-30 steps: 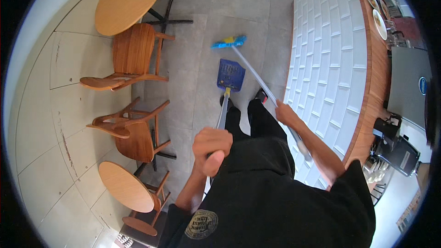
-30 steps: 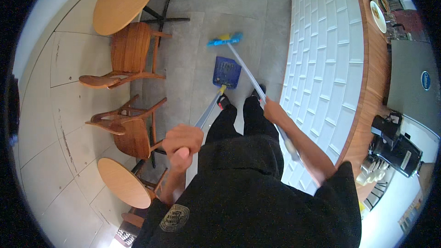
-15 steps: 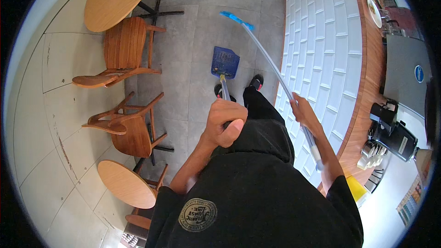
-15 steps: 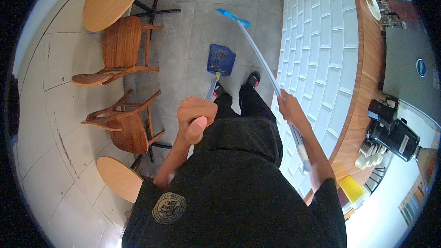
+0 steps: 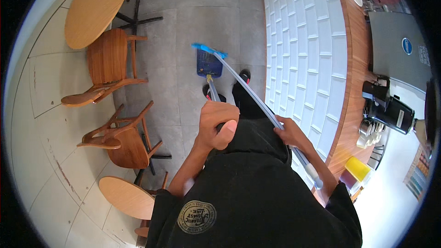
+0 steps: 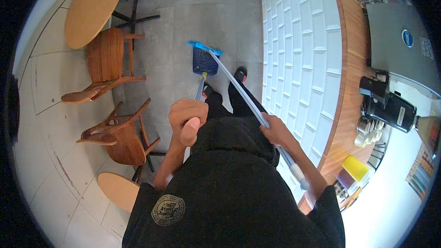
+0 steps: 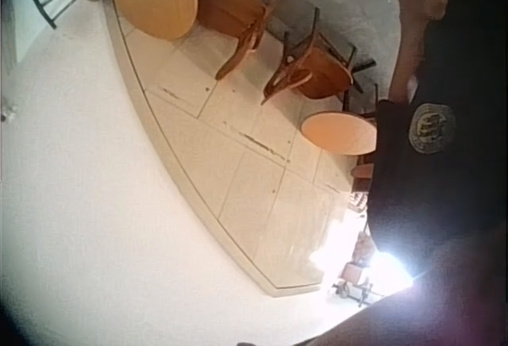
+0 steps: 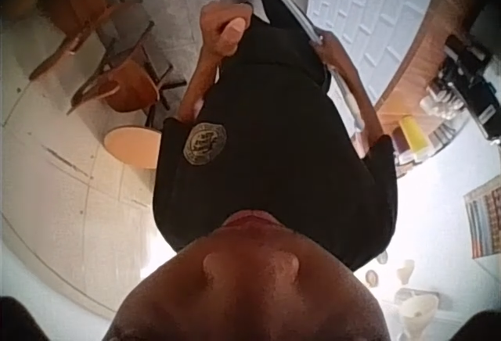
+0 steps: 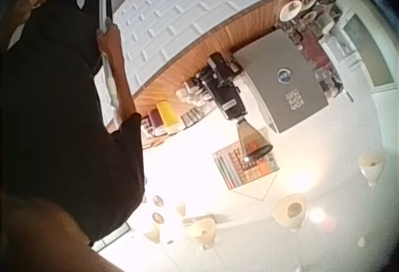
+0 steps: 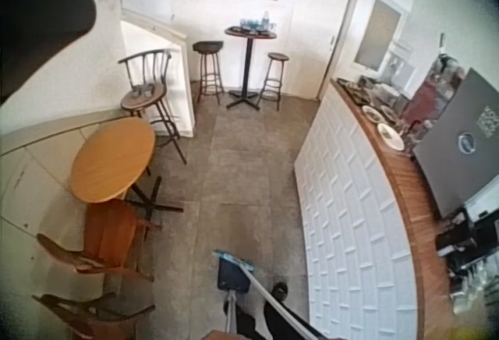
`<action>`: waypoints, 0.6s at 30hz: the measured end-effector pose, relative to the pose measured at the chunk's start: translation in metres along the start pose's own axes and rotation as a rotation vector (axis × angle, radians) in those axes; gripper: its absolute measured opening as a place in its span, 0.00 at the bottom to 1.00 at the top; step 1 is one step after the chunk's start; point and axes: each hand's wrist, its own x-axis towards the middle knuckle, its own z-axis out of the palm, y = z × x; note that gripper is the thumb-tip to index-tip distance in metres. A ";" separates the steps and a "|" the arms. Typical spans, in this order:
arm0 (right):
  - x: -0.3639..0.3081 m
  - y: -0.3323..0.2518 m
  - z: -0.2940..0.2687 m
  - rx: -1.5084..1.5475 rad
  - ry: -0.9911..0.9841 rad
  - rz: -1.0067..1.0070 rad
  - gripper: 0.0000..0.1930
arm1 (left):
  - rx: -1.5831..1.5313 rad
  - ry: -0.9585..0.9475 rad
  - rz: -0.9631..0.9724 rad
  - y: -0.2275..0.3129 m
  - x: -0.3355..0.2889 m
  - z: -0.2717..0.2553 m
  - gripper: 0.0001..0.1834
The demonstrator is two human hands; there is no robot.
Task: Sweeping the floor of a cafe dining area using a broom and dustpan.
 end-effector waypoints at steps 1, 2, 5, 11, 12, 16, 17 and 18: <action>-0.009 0.000 0.000 0.083 -0.005 0.018 0.27 | 0.008 -0.003 0.002 0.000 -0.001 0.000 0.14; -0.013 0.005 -0.001 0.065 0.070 0.020 0.26 | 0.001 -0.007 0.000 0.000 -0.002 -0.001 0.14; -0.006 0.000 -0.024 0.050 0.160 0.004 0.26 | -0.010 -0.029 0.023 0.002 -0.008 -0.001 0.15; 0.140 0.016 -0.095 -0.102 0.495 -0.356 0.24 | -0.007 0.013 0.022 0.018 -0.021 0.015 0.16; 0.150 -0.017 -0.108 -0.083 0.418 -0.268 0.17 | 0.011 0.053 0.020 0.028 -0.025 0.019 0.19; 0.291 -0.003 -0.159 -0.055 0.487 -0.340 0.13 | 0.057 0.080 0.044 0.062 -0.029 0.049 0.27; 0.314 0.010 -0.164 -0.047 0.492 -0.342 0.13 | 0.052 0.090 0.051 0.066 -0.031 0.059 0.27; 0.333 0.030 -0.172 -0.141 0.603 -0.330 0.12 | 0.043 0.072 0.056 0.070 -0.031 0.071 0.27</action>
